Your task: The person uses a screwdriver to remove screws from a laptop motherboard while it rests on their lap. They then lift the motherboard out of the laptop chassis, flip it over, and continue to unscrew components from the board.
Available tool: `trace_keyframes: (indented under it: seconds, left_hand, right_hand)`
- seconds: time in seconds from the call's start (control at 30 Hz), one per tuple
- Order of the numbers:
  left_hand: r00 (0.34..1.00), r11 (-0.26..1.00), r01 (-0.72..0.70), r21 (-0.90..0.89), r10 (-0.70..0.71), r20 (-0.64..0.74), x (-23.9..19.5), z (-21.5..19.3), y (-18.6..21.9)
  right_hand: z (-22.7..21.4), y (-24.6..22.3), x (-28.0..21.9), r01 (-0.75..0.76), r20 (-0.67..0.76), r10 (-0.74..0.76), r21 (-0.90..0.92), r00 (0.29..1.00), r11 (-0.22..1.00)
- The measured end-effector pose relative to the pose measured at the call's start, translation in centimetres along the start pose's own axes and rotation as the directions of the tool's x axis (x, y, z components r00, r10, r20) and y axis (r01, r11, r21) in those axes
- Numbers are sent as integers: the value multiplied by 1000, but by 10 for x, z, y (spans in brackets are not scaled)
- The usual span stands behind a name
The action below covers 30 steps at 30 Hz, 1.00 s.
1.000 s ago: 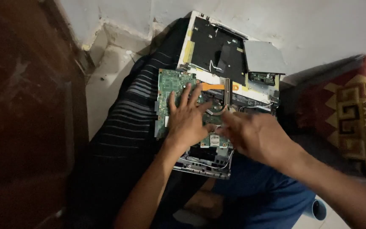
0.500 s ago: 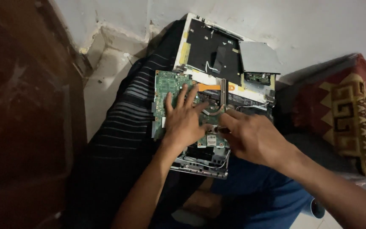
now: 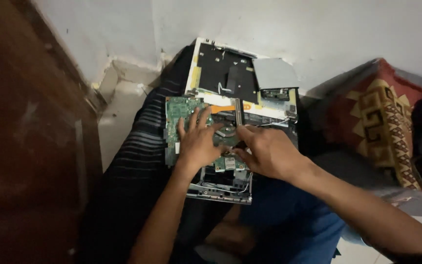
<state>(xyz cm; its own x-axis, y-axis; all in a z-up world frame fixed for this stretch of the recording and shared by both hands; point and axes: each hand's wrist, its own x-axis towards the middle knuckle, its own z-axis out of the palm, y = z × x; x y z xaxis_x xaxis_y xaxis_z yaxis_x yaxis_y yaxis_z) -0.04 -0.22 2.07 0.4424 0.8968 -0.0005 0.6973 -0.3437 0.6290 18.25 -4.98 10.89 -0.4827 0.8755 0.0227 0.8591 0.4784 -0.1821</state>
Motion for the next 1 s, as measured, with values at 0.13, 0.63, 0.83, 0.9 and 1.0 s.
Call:
trace_keyframes:
  seconds: [0.13,0.63,0.83,0.9,1.0]
  left_hand:
    - [1000,1000,8,23,-8,25,5,3,-4]
    - [997,983,18,183,-31,67,15,19,-16]
    - [997,996,56,64,-59,52,8,7,6]
    - [997,998,63,-15,-63,43,7,5,10]
    - [996,998,65,-17,-64,56,7,3,14]
  right_hand:
    - [-26,10,-17,-92,-12,92,26,996,995]
    - [93,159,-167,-235,-333,736,801,590,550]
    - [104,165,-166,-229,-346,740,801,577,553]
    - [96,156,-159,-251,-321,689,765,650,593]
    - [91,150,-157,-256,-304,685,767,662,589]
